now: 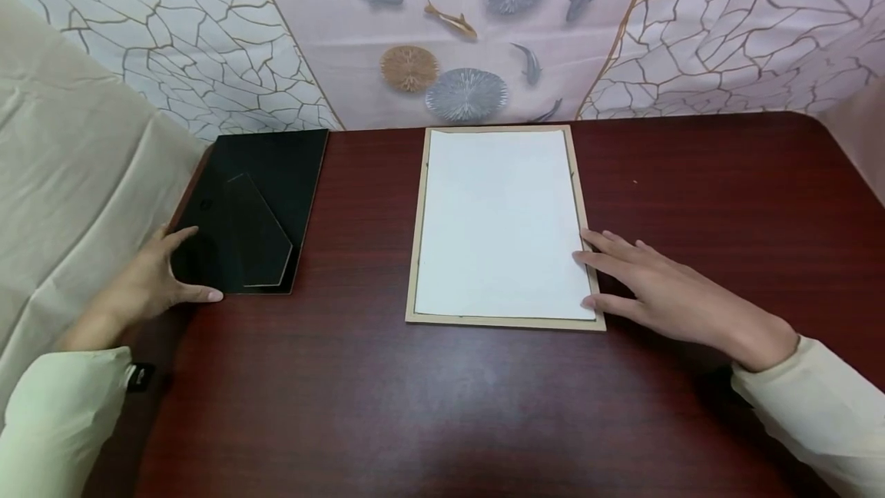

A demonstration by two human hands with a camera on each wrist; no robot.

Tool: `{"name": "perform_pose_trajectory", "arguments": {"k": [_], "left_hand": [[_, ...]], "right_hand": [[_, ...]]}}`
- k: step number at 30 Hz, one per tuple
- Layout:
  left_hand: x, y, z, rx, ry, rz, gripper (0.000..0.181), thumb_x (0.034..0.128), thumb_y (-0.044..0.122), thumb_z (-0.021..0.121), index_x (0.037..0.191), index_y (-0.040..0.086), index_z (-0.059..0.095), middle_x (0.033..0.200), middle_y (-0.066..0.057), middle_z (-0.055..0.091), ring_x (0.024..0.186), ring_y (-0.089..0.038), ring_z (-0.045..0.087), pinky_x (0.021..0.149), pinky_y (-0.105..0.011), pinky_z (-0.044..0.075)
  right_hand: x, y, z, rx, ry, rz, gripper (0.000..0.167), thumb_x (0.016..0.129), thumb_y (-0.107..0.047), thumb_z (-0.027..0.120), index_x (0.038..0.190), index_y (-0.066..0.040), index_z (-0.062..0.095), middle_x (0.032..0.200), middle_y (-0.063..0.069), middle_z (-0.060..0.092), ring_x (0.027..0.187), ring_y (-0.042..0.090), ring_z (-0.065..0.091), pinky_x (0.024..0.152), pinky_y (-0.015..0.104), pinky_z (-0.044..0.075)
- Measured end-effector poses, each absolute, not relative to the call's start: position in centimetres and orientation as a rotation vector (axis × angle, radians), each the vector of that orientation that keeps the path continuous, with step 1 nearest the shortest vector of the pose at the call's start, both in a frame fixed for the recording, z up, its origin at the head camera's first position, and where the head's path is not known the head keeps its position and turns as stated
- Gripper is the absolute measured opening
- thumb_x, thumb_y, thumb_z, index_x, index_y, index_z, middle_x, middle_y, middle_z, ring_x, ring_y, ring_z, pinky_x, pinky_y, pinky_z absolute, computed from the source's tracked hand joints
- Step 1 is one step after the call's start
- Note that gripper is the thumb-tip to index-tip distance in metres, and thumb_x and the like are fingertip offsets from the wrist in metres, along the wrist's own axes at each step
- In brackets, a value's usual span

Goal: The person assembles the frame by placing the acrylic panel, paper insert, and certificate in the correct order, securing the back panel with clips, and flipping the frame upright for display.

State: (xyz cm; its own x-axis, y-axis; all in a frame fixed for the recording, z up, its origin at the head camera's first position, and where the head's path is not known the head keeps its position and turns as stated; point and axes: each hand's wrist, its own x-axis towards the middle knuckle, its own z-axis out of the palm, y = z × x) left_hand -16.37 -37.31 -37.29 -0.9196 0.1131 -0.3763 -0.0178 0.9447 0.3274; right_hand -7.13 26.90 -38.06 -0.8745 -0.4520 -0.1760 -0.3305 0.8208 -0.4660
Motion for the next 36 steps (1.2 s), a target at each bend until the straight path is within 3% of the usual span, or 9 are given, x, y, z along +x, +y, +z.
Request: {"name": "perform_pose_trajectory", "arguments": {"k": [7, 13, 18, 26, 29, 36], "left_hand": [[-16.84, -37.26, -37.01, 0.103, 2.689, 0.404, 0.131, 0.0787, 0.042, 0.092, 0.165, -0.005, 0.005, 0.162, -0.047, -0.013, 0.146, -0.070, 0.012, 0.108, -0.080, 0.028], [-17.03, -37.02, -37.35, 0.101, 2.681, 0.437, 0.136, 0.0780, 0.044, 0.092, 0.166, 0.000, -0.001, 0.164, -0.041, -0.019, 0.146, -0.069, 0.013, 0.109, -0.080, 0.027], [-17.30, -36.83, -37.41, 0.126, 2.722, 0.436, 0.138, 0.0730, 0.039, 0.096, 0.167, 0.002, 0.002, 0.167, -0.039, -0.013, 0.147, -0.069, 0.013, 0.109, -0.080, 0.026], [-17.11, -36.83, -37.34, 0.132, 2.753, 0.403, 0.139, 0.0702, 0.047, 0.096, 0.169, 0.008, 0.006, 0.168, -0.038, -0.011, 0.139, -0.078, 0.015, 0.105, -0.085, 0.024], [-16.91, -36.99, -37.31, 0.121, 2.760, 0.393, 0.138, 0.0704, 0.049, 0.096, 0.168, 0.008, 0.008, 0.167, -0.039, -0.013, 0.137, -0.078, 0.018, 0.104, -0.084, 0.027], [-16.71, -37.24, -36.95, 0.132, 2.792, 0.409, 0.132, 0.0724, 0.041, 0.096, 0.166, 0.000, 0.012, 0.163, -0.045, -0.014, 0.146, -0.071, 0.012, 0.106, -0.082, 0.028]], "right_hand": [[-7.19, 27.08, -38.16, -0.620, 2.737, -0.621, 0.064, 0.100, -0.043, 0.070, 0.152, -0.009, 0.055, 0.171, 0.017, 0.032, 0.158, 0.045, 0.025, 0.123, 0.068, 0.023], [-7.35, 27.01, -38.00, -0.614, 2.731, -0.607, 0.063, 0.099, -0.044, 0.070, 0.151, -0.010, 0.057, 0.171, 0.016, 0.032, 0.158, 0.044, 0.026, 0.122, 0.069, 0.024], [-7.37, 27.00, -38.07, -0.617, 2.730, -0.612, 0.063, 0.099, -0.043, 0.071, 0.151, -0.010, 0.056, 0.170, 0.016, 0.032, 0.158, 0.044, 0.027, 0.121, 0.070, 0.025], [-7.37, 27.06, -38.14, -0.635, 2.739, -0.606, 0.063, 0.099, -0.042, 0.071, 0.150, -0.009, 0.057, 0.170, 0.017, 0.033, 0.157, 0.044, 0.029, 0.119, 0.071, 0.027], [-7.37, 27.08, -38.07, -0.635, 2.742, -0.604, 0.062, 0.099, -0.042, 0.072, 0.150, -0.009, 0.057, 0.170, 0.017, 0.034, 0.157, 0.044, 0.030, 0.119, 0.071, 0.028], [-7.35, 27.13, -38.05, -0.633, 2.747, -0.600, 0.061, 0.099, -0.041, 0.072, 0.150, -0.010, 0.058, 0.169, 0.016, 0.034, 0.156, 0.044, 0.031, 0.119, 0.071, 0.028]]}}
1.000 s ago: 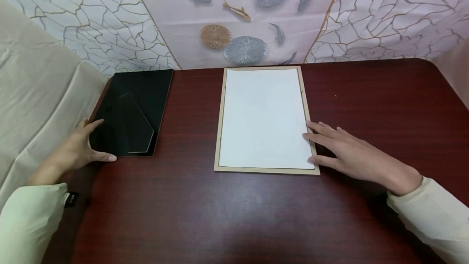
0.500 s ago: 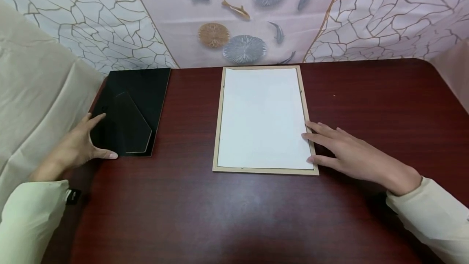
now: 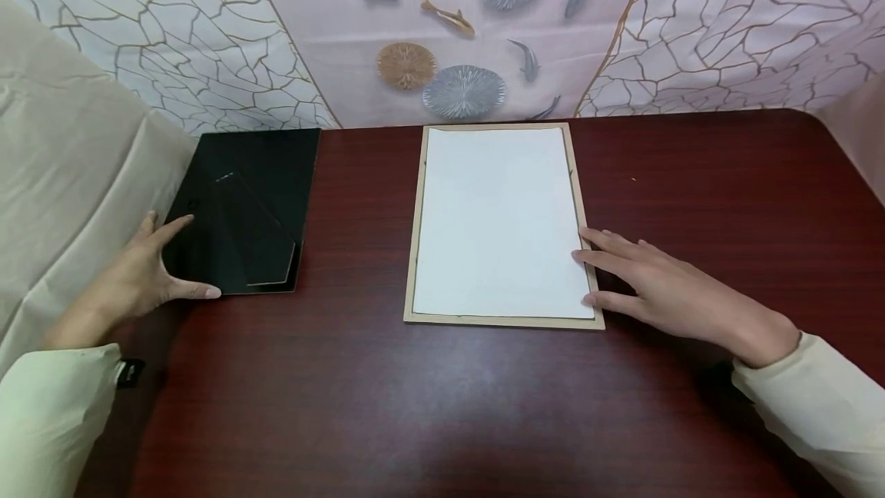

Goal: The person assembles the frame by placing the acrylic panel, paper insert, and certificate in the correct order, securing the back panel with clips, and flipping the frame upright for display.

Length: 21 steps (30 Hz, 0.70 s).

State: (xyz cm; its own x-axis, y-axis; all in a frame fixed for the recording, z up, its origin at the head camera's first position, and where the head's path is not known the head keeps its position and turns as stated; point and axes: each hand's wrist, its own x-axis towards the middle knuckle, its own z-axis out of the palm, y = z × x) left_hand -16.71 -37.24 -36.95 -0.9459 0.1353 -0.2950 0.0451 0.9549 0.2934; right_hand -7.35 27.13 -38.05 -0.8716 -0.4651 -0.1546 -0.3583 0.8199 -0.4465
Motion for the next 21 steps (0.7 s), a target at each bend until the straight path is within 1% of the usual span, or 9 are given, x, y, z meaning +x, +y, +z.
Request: {"name": "perform_pose_trajectory", "arguments": {"k": [6, 9, 12, 14, 16, 18, 21], "left_hand": [[-16.4, -37.2, -36.9, 0.128, 2.791, 0.360, 0.132, 0.0729, 0.050, 0.093, 0.165, -0.002, 0.014, 0.164, -0.045, -0.004, 0.145, -0.070, 0.016, 0.107, -0.081, 0.028], [-16.3, -37.3, -37.0, 0.121, 2.768, 0.355, 0.132, 0.0753, 0.054, 0.091, 0.166, -0.002, 0.012, 0.165, -0.045, -0.001, 0.145, -0.069, 0.018, 0.107, -0.080, 0.028], [-16.1, -37.3, -37.0, 0.105, 2.732, 0.348, 0.130, 0.0794, 0.056, 0.087, 0.166, -0.002, 0.009, 0.165, -0.043, -0.005, 0.144, -0.071, 0.016, 0.108, -0.081, 0.027], [-15.9, -37.3, -37.0, 0.092, 2.704, 0.348, 0.130, 0.0823, 0.057, 0.085, 0.166, -0.001, 0.005, 0.165, -0.043, -0.010, 0.141, -0.076, 0.012, 0.106, -0.083, 0.026], [-15.7, -37.2, -37.0, 0.083, 2.689, 0.354, 0.131, 0.0832, 0.056, 0.084, 0.166, -0.001, -0.001, 0.165, -0.042, -0.016, 0.139, -0.080, 0.008, 0.105, -0.084, 0.024], [-15.5, -37.1, -37.1, 0.073, 2.694, 0.359, 0.135, 0.0819, 0.056, 0.085, 0.165, -0.001, -0.006, 0.163, -0.043, -0.020, 0.135, -0.082, 0.006, 0.104, -0.084, 0.023], [-15.1, -36.8, -37.5, 0.046, 2.729, 0.363, 0.144, 0.0766, 0.056, 0.089, 0.164, 0.002, -0.012, 0.161, -0.045, -0.021, 0.130, -0.080, 0.009, 0.103, -0.080, 0.024]], "right_hand": [[-7.3, 27.3, -38.1, -0.626, 2.746, -0.612, 0.059, 0.099, -0.041, 0.071, 0.149, -0.010, 0.059, 0.169, 0.016, 0.035, 0.156, 0.044, 0.032, 0.119, 0.071, 0.028], [-7.3, 27.3, -38.1, -0.625, 2.742, -0.613, 0.060, 0.100, -0.041, 0.071, 0.149, -0.011, 0.059, 0.170, 0.015, 0.034, 0.156, 0.043, 0.031, 0.119, 0.071, 0.028], [-7.3, 27.3, -38.0, -0.626, 2.740, -0.613, 0.060, 0.100, -0.041, 0.071, 0.149, -0.011, 0.058, 0.170, 0.015, 0.034, 0.156, 0.043, 0.032, 0.118, 0.072, 0.028], [-7.4, 27.2, -38.0, -0.627, 2.741, -0.612, 0.059, 0.100, -0.041, 0.071, 0.149, -0.011, 0.058, 0.170, 0.015, 0.034, 0.156, 0.043, 0.032, 0.118, 0.072, 0.028], [-7.4, 27.2, -38.0, -0.626, 2.741, -0.612, 0.059, 0.100, -0.041, 0.070, 0.149, -0.011, 0.059, 0.169, 0.015, 0.034, 0.156, 0.043, 0.032, 0.118, 0.072, 0.028], [-7.4, 27.2, -38.0, -0.623, 2.740, -0.610, 0.058, 0.101, -0.041, 0.069, 0.149, -0.011, 0.059, 0.170, 0.015, 0.034, 0.156, 0.043, 0.032, 0.118, 0.072, 0.028], [-7.4, 27.1, -38.0, -0.618, 2.739, -0.607, 0.058, 0.101, -0.042, 0.068, 0.150, -0.012, 0.058, 0.170, 0.015, 0.034, 0.156, 0.042, 0.033, 0.118, 0.072, 0.028]]}}
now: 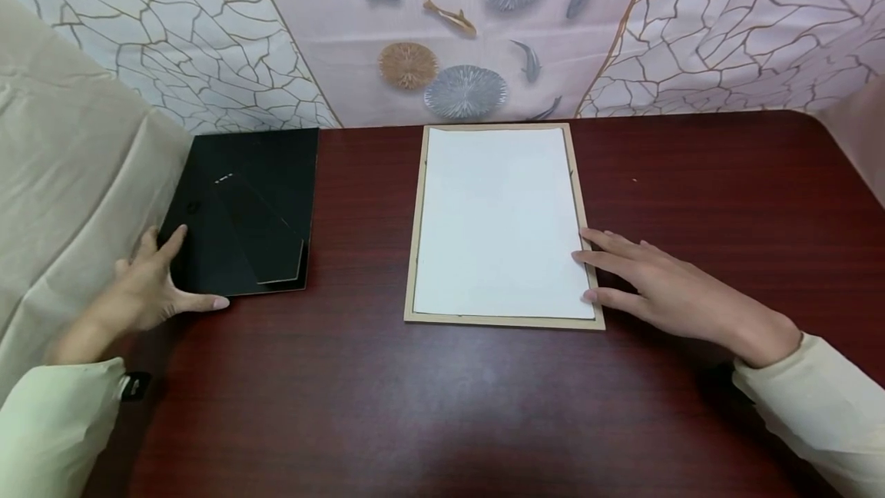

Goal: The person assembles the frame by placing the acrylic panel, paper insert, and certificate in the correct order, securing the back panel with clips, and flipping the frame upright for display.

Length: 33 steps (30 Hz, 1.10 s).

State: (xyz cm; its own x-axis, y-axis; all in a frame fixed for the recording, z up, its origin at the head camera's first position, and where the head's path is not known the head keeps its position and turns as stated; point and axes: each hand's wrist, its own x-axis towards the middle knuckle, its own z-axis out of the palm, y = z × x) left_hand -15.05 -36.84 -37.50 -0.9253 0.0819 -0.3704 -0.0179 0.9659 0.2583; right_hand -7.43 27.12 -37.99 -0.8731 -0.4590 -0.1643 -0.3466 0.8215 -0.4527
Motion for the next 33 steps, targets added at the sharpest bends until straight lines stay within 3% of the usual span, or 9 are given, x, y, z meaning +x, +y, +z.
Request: {"name": "perform_pose_trajectory", "arguments": {"k": [4, 8, 17, 26, 33], "left_hand": [[-14.6, -36.5, -37.8, 0.020, 2.780, 0.353, 0.148, 0.0730, 0.055, 0.091, 0.165, 0.005, -0.013, 0.159, -0.050, -0.013, 0.121, -0.074, 0.014, 0.098, -0.075, 0.028], [-14.4, -36.3, -38.1, 0.046, 2.851, 0.335, 0.145, 0.0717, 0.054, 0.092, 0.167, 0.004, -0.005, 0.153, -0.053, 0.007, 0.112, -0.069, 0.023, 0.094, -0.070, 0.030], [-13.2, -36.4, -38.7, 0.104, 2.983, 0.369, 0.139, 0.0681, 0.047, 0.096, 0.165, -0.005, 0.011, 0.145, -0.052, 0.025, 0.122, -0.073, 0.029, 0.091, -0.063, 0.025], [-11.4, -36.1, -38.5, 0.103, 3.023, 0.430, 0.135, 0.0675, 0.046, 0.096, 0.164, -0.006, 0.016, 0.148, -0.053, 0.025, 0.118, -0.071, 0.030, 0.080, -0.052, 0.026], [-9.8, -34.1, -37.7, 0.149, 3.005, 0.481, 0.136, 0.0666, 0.043, 0.098, 0.166, -0.001, 0.016, 0.153, -0.045, 0.025, 0.110, -0.064, 0.030, 0.078, -0.059, 0.036]], "right_hand": [[-7.4, 27.1, -38.0, -0.617, 2.736, -0.613, 0.058, 0.101, -0.042, 0.068, 0.150, -0.013, 0.058, 0.170, 0.014, 0.034, 0.155, 0.041, 0.034, 0.119, 0.072, 0.028], [-7.5, 27.2, -38.0, -0.623, 2.735, -0.618, 0.057, 0.102, -0.042, 0.068, 0.150, -0.013, 0.059, 0.170, 0.015, 0.033, 0.154, 0.043, 0.035, 0.118, 0.071, 0.029], [-7.4, 27.2, -38.1, -0.627, 2.748, -0.602, 0.056, 0.102, -0.042, 0.068, 0.150, -0.014, 0.059, 0.170, 0.014, 0.034, 0.152, 0.047, 0.038, 0.114, 0.070, 0.037], [-7.4, 27.2, -38.1, -0.631, 2.747, -0.595, 0.057, 0.102, -0.042, 0.068, 0.150, -0.013, 0.058, 0.170, 0.014, 0.035, 0.151, 0.046, 0.039, 0.112, 0.068, 0.040], [-7.4, 27.2, -38.1, -0.651, 2.760, -0.591, 0.057, 0.102, -0.042, 0.068, 0.150, -0.013, 0.059, 0.169, 0.014, 0.035, 0.150, 0.045, 0.041, 0.110, 0.066, 0.042]]}}
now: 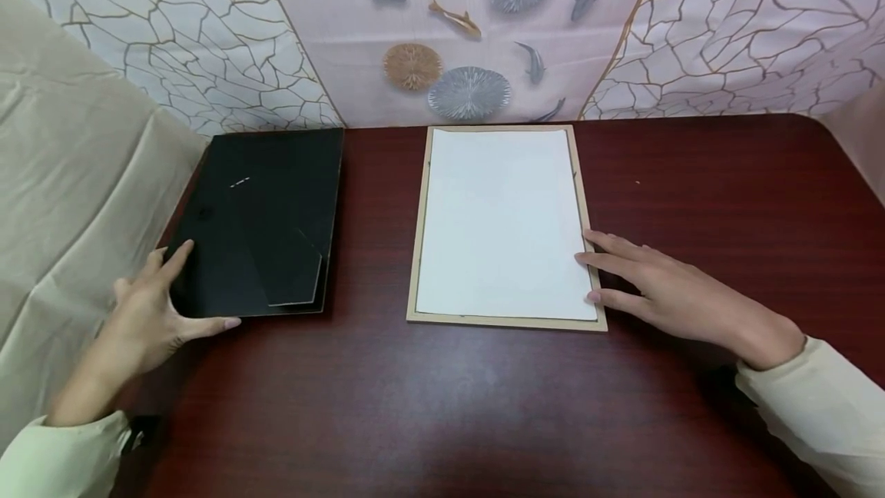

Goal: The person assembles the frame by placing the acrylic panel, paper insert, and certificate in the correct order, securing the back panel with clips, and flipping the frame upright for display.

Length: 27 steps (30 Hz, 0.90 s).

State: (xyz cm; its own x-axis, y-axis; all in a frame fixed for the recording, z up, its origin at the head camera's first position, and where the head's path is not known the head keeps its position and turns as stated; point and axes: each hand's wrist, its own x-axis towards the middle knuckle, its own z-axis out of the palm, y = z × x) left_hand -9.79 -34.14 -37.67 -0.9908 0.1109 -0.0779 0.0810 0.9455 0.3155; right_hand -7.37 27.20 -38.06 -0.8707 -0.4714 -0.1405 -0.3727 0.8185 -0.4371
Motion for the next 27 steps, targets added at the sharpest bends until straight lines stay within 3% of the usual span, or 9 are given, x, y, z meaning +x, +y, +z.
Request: {"name": "perform_pose_trajectory", "arguments": {"k": [5, 11, 16, 27], "left_hand": [[-8.9, -32.2, -37.6, 0.227, 2.985, 0.607, 0.134, 0.0646, 0.035, 0.100, 0.164, -0.005, 0.019, 0.155, -0.047, 0.023, 0.118, -0.066, 0.028, 0.089, -0.064, 0.027], [-8.3, -29.6, -37.0, 0.207, 2.889, 0.650, 0.134, 0.0680, 0.039, 0.099, 0.167, 0.003, 0.016, 0.165, -0.039, 0.016, 0.123, -0.060, 0.026, 0.088, -0.067, 0.041], [-8.2, -27.3, -36.3, 0.288, 2.832, 0.707, 0.134, 0.0676, 0.043, 0.099, 0.168, 0.006, 0.018, 0.167, -0.027, 0.023, 0.127, -0.053, 0.027, 0.091, -0.065, 0.044], [-9.1, -22.0, -35.9, 0.396, 2.714, 0.773, 0.134, 0.0630, 0.044, 0.100, 0.168, 0.014, 0.022, 0.172, -0.029, 0.014, 0.131, -0.043, 0.030, 0.099, -0.061, 0.046]], "right_hand": [[-7.4, 27.2, -38.2, -0.650, 2.756, -0.587, 0.057, 0.102, -0.042, 0.068, 0.151, -0.013, 0.058, 0.170, 0.014, 0.034, 0.150, 0.045, 0.041, 0.110, 0.066, 0.043], [-7.4, 27.1, -38.1, -0.630, 2.751, -0.586, 0.056, 0.102, -0.040, 0.067, 0.151, -0.013, 0.057, 0.170, 0.014, 0.034, 0.151, 0.046, 0.039, 0.112, 0.067, 0.041], [-7.4, 27.1, -38.0, -0.635, 2.755, -0.589, 0.056, 0.102, -0.040, 0.068, 0.151, -0.013, 0.057, 0.170, 0.013, 0.034, 0.151, 0.044, 0.040, 0.112, 0.066, 0.041], [-7.2, 27.2, -38.1, -0.624, 2.747, -0.610, 0.056, 0.103, -0.043, 0.066, 0.151, -0.015, 0.057, 0.171, 0.010, 0.033, 0.152, 0.043, 0.038, 0.113, 0.066, 0.040]]}}
